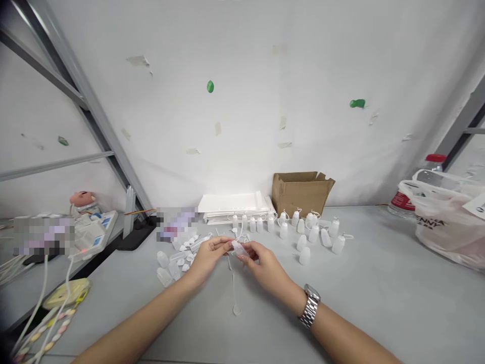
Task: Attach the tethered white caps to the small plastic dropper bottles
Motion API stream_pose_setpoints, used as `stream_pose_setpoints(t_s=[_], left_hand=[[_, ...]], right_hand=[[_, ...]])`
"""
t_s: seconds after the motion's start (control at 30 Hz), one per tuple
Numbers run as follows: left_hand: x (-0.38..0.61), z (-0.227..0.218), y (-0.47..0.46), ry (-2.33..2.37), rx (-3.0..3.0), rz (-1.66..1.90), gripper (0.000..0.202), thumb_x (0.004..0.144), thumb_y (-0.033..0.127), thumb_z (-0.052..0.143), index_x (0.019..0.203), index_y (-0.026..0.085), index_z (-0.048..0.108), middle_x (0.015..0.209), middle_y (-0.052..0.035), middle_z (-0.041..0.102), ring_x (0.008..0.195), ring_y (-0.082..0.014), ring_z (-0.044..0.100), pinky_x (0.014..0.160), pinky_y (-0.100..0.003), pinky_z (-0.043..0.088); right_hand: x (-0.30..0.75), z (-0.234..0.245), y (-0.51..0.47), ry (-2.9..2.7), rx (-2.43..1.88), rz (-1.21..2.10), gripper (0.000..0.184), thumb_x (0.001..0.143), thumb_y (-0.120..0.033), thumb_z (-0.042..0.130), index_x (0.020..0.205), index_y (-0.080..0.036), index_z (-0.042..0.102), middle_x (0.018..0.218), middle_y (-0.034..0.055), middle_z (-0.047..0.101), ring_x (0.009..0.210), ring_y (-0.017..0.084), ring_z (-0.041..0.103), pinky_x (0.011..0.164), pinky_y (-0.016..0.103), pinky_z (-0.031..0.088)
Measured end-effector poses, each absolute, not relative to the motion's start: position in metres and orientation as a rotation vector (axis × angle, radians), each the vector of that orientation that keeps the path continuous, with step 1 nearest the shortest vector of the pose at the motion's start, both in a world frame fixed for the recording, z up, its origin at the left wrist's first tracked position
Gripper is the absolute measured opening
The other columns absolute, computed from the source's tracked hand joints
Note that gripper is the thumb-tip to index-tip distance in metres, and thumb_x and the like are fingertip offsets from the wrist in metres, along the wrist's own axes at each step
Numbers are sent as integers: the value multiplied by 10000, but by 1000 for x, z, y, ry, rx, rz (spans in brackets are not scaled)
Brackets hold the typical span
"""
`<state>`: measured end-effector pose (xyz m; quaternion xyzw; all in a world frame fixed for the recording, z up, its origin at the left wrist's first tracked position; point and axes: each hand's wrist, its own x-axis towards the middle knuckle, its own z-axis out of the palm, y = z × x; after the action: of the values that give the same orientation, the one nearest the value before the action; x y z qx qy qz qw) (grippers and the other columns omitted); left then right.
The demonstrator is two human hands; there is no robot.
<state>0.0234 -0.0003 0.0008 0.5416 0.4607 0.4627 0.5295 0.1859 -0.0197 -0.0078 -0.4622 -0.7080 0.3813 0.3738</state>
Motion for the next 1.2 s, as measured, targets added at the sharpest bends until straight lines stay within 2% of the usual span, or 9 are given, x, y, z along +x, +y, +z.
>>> stream_pose_setpoints(t_s=[0.13, 0.33, 0.43, 0.67, 0.93, 1.2], left_hand=[[24, 2, -2, 1097, 1238, 1158, 240, 655, 350, 645, 795, 157, 669, 818, -66, 707, 827, -209, 628, 755, -306, 425], [23, 3, -4, 1063, 1248, 1155, 315, 752, 425, 528, 881, 183, 683, 967, -80, 687, 947, -235, 601, 802, -330, 409], [23, 3, -5, 1047, 1261, 1168, 292, 724, 405, 573, 874, 186, 695, 985, -78, 684, 982, -239, 581, 845, -336, 401], [26, -1, -3, 1025, 1190, 1188, 270, 635, 367, 668, 828, 183, 709, 899, -75, 704, 925, -240, 596, 867, -358, 402], [29, -7, -1, 1020, 1052, 1138, 308, 654, 405, 652, 863, 184, 703, 926, -83, 691, 914, -210, 578, 827, -319, 385], [32, -3, -3, 1027, 960, 1101, 270, 610, 368, 703, 799, 175, 702, 886, -78, 691, 904, -193, 582, 800, -279, 374]], right_hand=[[187, -8, -17, -1782, -1233, 941, 237, 794, -371, 515, 917, -178, 574, 741, 24, 619, 703, 170, 558, 672, 304, 427], [188, -10, -17, -1794, -1306, 877, 222, 779, -369, 528, 879, -179, 585, 766, 25, 600, 699, 164, 539, 641, 294, 421], [188, -10, -17, -1800, -1321, 836, 203, 772, -354, 539, 861, -180, 593, 774, 27, 593, 706, 166, 538, 648, 297, 426], [188, -12, -15, -1870, -1280, 691, 168, 777, -281, 546, 903, -180, 594, 821, 43, 585, 744, 169, 550, 706, 313, 445], [188, -11, -22, -2020, -1293, 489, 113, 815, -280, 487, 836, -174, 523, 709, 27, 578, 622, 152, 525, 565, 274, 420], [190, -14, -21, -2039, -1194, 117, 50, 813, -205, 476, 775, -172, 480, 688, 34, 541, 606, 152, 500, 527, 258, 412]])
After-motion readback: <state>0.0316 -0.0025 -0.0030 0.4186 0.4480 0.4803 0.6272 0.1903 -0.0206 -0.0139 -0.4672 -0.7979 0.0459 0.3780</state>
